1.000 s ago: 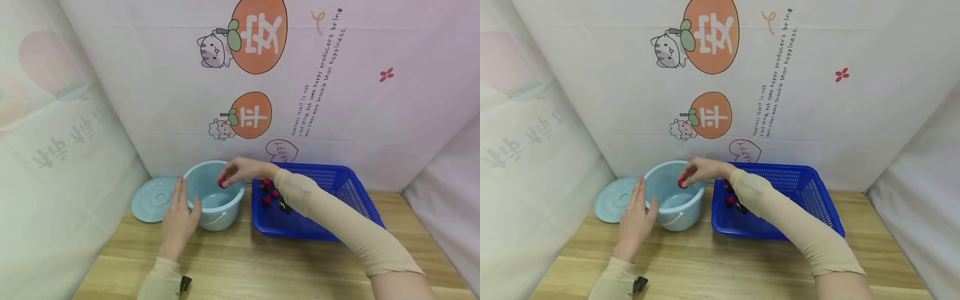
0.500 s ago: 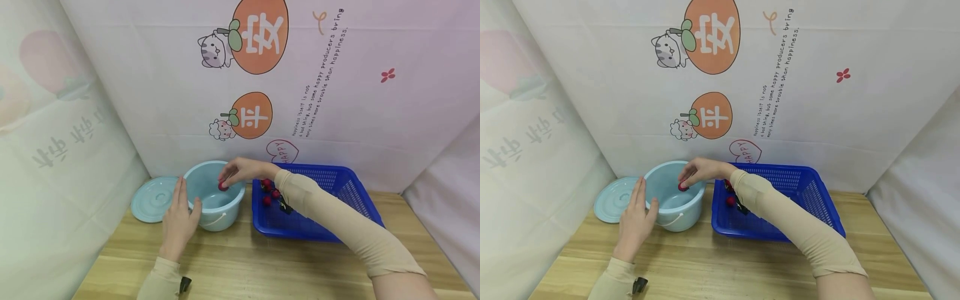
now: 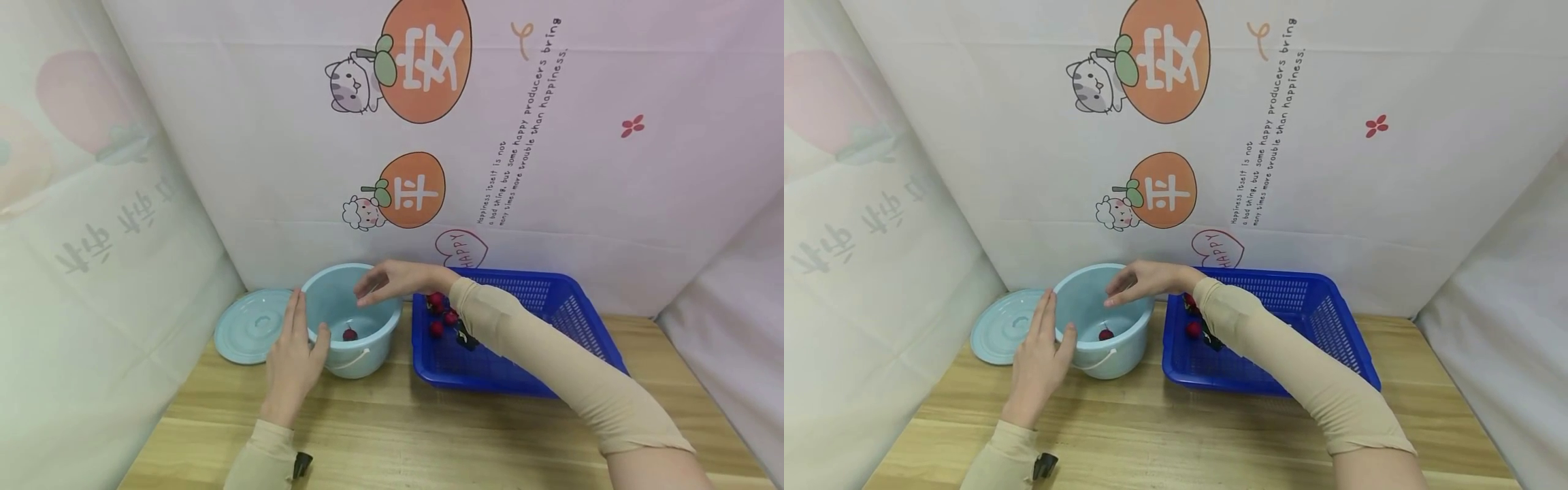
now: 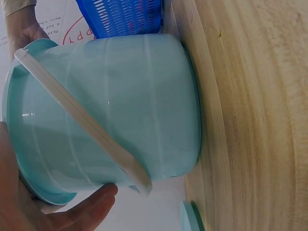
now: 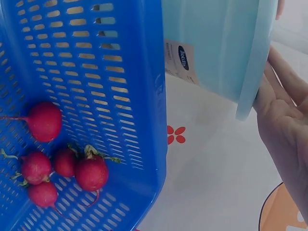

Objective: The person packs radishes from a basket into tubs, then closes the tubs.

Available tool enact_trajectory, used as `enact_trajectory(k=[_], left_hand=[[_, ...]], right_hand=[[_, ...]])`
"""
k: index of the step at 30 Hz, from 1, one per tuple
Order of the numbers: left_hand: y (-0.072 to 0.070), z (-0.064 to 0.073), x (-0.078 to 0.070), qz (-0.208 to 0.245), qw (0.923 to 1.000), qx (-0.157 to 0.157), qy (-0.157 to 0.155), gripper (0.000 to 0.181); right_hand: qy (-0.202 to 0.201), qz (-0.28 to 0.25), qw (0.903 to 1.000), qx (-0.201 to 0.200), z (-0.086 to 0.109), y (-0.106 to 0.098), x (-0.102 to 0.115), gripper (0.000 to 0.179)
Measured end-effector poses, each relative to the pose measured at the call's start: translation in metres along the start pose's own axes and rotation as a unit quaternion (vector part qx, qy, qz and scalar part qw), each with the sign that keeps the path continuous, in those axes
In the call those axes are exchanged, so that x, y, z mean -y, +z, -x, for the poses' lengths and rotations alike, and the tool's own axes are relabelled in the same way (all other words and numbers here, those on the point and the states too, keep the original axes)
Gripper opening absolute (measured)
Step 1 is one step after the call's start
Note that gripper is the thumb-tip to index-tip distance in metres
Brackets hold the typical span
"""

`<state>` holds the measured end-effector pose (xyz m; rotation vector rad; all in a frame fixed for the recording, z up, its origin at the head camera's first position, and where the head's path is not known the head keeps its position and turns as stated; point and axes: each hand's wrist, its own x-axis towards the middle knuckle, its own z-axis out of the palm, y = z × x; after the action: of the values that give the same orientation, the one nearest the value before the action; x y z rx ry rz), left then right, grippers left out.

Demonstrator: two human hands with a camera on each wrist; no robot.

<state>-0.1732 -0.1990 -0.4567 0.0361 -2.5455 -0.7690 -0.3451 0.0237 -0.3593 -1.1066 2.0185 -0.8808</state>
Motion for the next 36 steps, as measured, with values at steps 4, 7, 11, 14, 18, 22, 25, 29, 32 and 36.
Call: enact_trajectory(k=[4,7,11,14,18,22,25,29,32,36], left_hand=[[0.0,0.0,0.0,-0.001,1.0,0.004,-0.002,0.072],[0.0,0.0,0.001,-0.001,1.0,0.003,-0.003,0.072],[0.001,0.0,0.002,0.001,1.0,-0.001,-0.001,0.073],[0.0,0.0,0.004,0.003,1.0,-0.007,0.0,0.072],[0.0,0.0,0.005,0.002,0.9999,-0.013,0.003,0.072],[0.0,0.001,0.006,0.002,1.0,-0.009,0.002,0.072],[-0.001,0.001,0.006,0.003,1.0,-0.006,-0.001,0.072],[-0.002,0.0,0.006,0.003,0.9999,-0.009,-0.002,0.072],[-0.002,0.0,0.004,0.009,0.9999,-0.01,0.0,0.072],[-0.001,-0.001,0.002,0.019,0.9998,-0.001,-0.001,0.072]], right_hand=[[-0.004,-0.005,1.0,-0.003,0.0,0.0,-0.001,0.05],[-0.005,-0.006,1.0,-0.006,0.001,0.0,-0.002,0.048],[-0.011,-0.002,0.9998,-0.014,0.002,0.0,-0.004,0.048],[-0.022,-0.001,0.9996,-0.02,0.0,0.0,-0.006,0.045],[-0.034,-0.007,0.999,-0.026,-0.001,0.001,-0.008,0.041],[-0.049,-0.019,0.998,-0.036,-0.001,0.002,-0.013,0.039],[-0.066,-0.043,0.9955,-0.052,0.0,0.004,-0.019,0.037],[-0.092,-0.103,0.9874,-0.078,0.001,0.005,-0.029,0.031],[-0.108,-0.162,0.9764,-0.093,0.008,0.003,-0.039,0.029],[-0.112,-0.21,0.9653,-0.109,0.026,-0.006,-0.058,0.025]])
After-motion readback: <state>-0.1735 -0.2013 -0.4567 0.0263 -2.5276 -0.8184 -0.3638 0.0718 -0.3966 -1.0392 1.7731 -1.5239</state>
